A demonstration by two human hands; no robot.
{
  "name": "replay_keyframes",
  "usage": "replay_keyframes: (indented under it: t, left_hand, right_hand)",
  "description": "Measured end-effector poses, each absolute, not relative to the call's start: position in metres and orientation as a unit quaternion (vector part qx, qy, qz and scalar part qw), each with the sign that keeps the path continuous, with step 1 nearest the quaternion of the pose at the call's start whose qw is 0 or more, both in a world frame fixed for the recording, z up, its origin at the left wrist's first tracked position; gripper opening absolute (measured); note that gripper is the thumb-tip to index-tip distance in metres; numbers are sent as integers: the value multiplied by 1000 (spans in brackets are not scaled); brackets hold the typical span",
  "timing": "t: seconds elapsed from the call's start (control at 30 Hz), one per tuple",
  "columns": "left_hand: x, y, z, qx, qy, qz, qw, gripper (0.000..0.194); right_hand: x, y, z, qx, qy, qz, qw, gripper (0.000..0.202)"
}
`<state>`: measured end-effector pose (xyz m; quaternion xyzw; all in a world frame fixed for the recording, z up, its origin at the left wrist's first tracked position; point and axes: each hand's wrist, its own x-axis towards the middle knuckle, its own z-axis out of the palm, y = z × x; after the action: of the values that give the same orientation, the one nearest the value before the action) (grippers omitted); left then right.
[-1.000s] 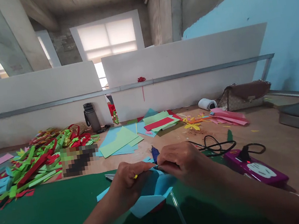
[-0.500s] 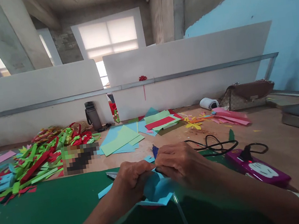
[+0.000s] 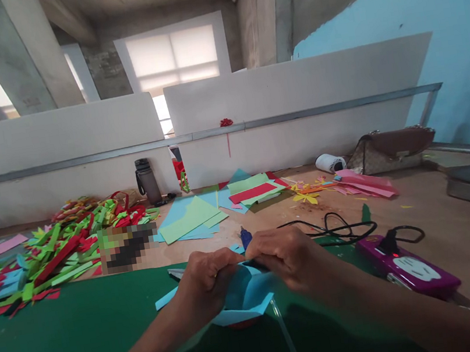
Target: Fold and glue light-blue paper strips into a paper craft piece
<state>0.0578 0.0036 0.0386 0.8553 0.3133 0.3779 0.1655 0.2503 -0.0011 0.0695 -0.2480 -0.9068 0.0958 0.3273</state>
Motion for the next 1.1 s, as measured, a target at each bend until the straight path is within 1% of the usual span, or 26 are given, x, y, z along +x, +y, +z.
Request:
replay_keyframes:
  t: [0.13, 0.27, 0.37, 0.57, 0.77, 0.93, 1.0, 1.1]
  left_hand:
    - [58, 5, 39, 855, 321, 375, 158, 26]
    - [58, 6, 39, 859, 306, 387, 136, 24]
    - [58, 5, 38, 861, 304, 378, 150, 25]
    - [59, 4, 38, 859, 310, 370, 171, 32]
    - [58, 7, 39, 858, 317, 381, 139, 29]
    - [58, 8, 36, 856, 324, 385, 119, 27]
    - [58, 9, 35, 855, 325, 386, 118, 28]
    - [57, 10, 33, 855, 336, 373, 132, 29]
  right_hand:
    - [252, 1, 66, -251, -906, 65, 333, 22]
    - [253, 4, 61, -251, -906, 33, 340, 20]
    - [251, 3, 62, -253, -903, 23, 347, 19]
    - [245, -4, 70, -273, -898, 31, 345, 18]
    - [251, -1, 70, -271, -905, 79, 319, 21]
    - [253, 1, 69, -274, -900, 88, 326, 24]
    - [252, 2, 67, -280, -898, 69, 332, 22]
    - [252, 6, 63, -271, -898, 3, 348, 17]
